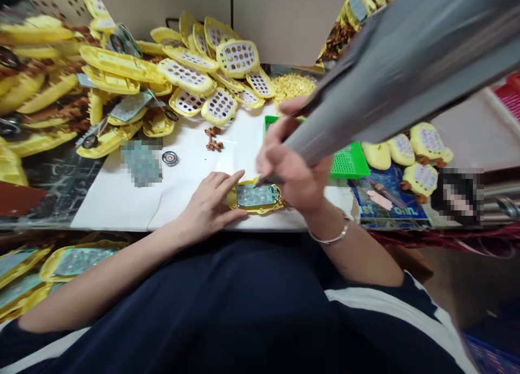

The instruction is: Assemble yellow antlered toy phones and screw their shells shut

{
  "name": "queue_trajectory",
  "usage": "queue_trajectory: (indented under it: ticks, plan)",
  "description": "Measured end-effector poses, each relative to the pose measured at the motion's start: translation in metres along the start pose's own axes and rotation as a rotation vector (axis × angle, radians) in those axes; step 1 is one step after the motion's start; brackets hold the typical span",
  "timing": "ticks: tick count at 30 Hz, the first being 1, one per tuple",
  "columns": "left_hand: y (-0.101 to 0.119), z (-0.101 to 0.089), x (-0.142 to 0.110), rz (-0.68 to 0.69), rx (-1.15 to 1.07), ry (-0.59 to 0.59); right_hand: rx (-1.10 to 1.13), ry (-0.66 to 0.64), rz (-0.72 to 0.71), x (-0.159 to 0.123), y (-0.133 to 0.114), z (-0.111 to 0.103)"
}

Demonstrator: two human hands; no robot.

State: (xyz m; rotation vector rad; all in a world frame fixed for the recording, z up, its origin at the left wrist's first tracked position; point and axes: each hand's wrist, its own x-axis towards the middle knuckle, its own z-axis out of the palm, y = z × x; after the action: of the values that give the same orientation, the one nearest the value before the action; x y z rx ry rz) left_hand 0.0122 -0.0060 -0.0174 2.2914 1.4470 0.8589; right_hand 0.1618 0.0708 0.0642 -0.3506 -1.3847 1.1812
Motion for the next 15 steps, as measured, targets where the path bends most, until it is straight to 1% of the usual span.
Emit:
queue_trajectory:
  ticks: [3, 5, 7, 9, 10, 12, 13, 14, 15]
  plan:
    - [-0.003, -0.01, 0.001, 0.034, 0.042, 0.001, -0.137, 0.227, -0.051, 0.023, -0.025, -0.014]
    - [-0.015, -0.026, 0.013, 0.064, 0.041, 0.041, -0.217, 0.323, -0.099, 0.035, -0.029, -0.031]
    - [-0.034, -0.045, 0.034, 0.053, 0.123, 0.144, -0.304, 0.377, -0.14, 0.043, -0.024, -0.05]
    - [-0.055, -0.062, 0.062, 0.045, 0.28, 0.168, -0.396, 0.401, -0.188, 0.044, -0.018, -0.067]
    - [-0.066, -0.068, 0.077, 0.055, 0.333, 0.151, -0.437, 0.413, -0.241, 0.042, -0.017, -0.074]
    - [-0.082, -0.073, 0.106, 0.057, 0.4, 0.08, -0.522, 0.463, -0.4, 0.033, -0.022, -0.083]
    - [-0.087, -0.072, 0.119, 0.036, 0.422, 0.08, -0.566, 0.502, -0.483, 0.028, -0.026, -0.084]
    - [-0.09, -0.07, 0.131, 0.011, 0.44, 0.094, -0.611, 0.539, -0.495, 0.023, -0.031, -0.084]
    - [-0.091, -0.067, 0.141, -0.02, 0.458, 0.098, -0.666, 0.55, -0.461, 0.019, -0.035, -0.081]
